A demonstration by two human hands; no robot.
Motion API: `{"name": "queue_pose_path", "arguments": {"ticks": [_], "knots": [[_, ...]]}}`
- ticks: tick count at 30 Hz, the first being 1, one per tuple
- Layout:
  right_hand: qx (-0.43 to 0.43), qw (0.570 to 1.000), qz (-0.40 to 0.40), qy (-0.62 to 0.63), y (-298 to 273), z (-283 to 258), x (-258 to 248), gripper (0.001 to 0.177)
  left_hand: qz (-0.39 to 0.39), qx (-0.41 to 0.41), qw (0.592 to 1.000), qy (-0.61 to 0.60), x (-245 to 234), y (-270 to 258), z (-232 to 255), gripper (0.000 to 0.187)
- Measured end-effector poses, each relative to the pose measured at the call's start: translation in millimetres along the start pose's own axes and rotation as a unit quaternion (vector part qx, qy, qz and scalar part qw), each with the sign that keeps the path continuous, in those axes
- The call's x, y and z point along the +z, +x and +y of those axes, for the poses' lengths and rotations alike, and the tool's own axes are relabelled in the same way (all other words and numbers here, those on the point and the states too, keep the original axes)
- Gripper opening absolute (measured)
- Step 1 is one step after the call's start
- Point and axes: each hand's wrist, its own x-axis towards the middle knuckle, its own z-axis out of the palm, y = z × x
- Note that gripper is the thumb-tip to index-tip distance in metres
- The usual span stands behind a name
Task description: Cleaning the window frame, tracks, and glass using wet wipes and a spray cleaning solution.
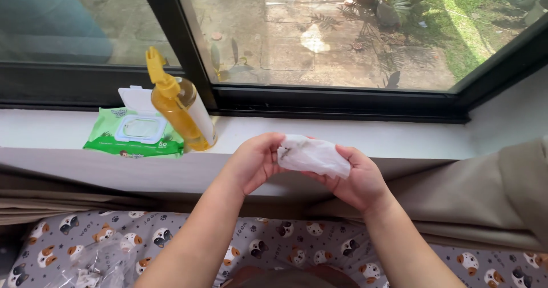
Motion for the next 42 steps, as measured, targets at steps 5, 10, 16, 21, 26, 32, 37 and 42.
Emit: {"name": "queue_pose_path", "arguments": {"ticks": [5,10,16,21,26,32,37,42], "knots": [[-0.035,0.999,0.006,-0.035,-7.0,-10.8,-18.6,0.048,0.080,0.013,0.993,0.080,22.6,2.7,8.3,0.008],[-0.076,0.987,0.038,-0.136,-6.1,-20.3,-31.4,0.030,0.143,0.015,0.968,0.205,50.0,-0.8,21.5,0.009],[-0.030,0.959,0.071,-0.274,3.2,-26.4,-48.9,0.039,0.154,0.000,0.856,0.494,73.4,9.2,38.9,0.028],[0.068,0.972,0.028,-0.221,12.4,-20.8,-60.7,0.058,0.065,0.017,0.840,0.538,88.5,30.3,49.0,0.029],[0.077,0.978,0.055,-0.184,14.8,-16.9,-61.5,0.042,0.028,0.044,0.809,0.586,92.5,51.6,47.1,0.026],[0.073,0.987,0.105,-0.103,25.0,-26.1,-82.1,0.038,-0.049,0.280,0.705,0.650,107.7,37.4,18.2,0.018],[0.058,0.997,0.039,0.036,43.2,-28.6,-124.7,0.061,-0.053,0.504,0.493,0.707,107.4,25.4,-18.7,0.019],[0.014,0.996,0.083,0.000,17.3,-54.3,-86.3,0.034,-0.141,0.430,0.561,0.693,102.6,12.9,-28.7,0.035]]}}
